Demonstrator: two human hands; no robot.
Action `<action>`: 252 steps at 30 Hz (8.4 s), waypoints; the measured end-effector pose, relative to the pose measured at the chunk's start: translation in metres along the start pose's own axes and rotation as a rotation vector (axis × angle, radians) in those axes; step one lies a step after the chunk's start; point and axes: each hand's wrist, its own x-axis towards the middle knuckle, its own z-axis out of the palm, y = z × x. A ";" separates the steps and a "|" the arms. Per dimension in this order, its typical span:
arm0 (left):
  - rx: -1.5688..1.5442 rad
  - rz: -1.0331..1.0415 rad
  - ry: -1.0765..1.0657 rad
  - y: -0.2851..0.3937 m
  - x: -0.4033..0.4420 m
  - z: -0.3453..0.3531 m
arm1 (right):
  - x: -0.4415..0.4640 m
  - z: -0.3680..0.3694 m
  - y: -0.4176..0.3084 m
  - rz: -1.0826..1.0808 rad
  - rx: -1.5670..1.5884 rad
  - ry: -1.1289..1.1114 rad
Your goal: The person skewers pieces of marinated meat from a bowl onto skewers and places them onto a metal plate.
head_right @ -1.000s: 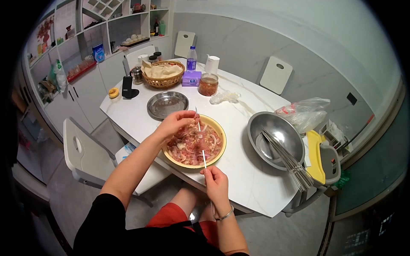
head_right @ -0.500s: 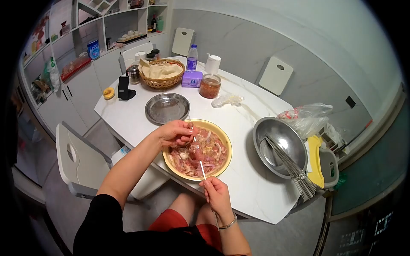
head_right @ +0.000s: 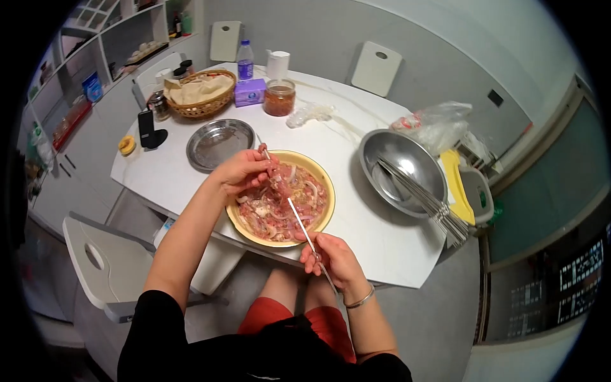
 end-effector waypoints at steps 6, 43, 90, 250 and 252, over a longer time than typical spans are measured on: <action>0.007 -0.009 -0.042 0.000 0.002 -0.004 | -0.004 0.005 0.002 -0.009 -0.014 0.040; -0.184 -0.138 0.041 -0.039 -0.018 0.045 | 0.002 0.029 0.023 -0.237 -0.370 0.260; 0.486 -0.063 0.275 -0.006 -0.018 -0.004 | -0.039 -0.039 0.004 -0.181 -0.343 0.086; 0.810 0.308 0.345 -0.021 -0.019 0.020 | -0.026 -0.015 0.022 -0.103 -0.096 0.041; 0.796 0.383 0.383 -0.007 -0.025 0.022 | -0.026 -0.020 0.017 -0.130 -0.137 0.053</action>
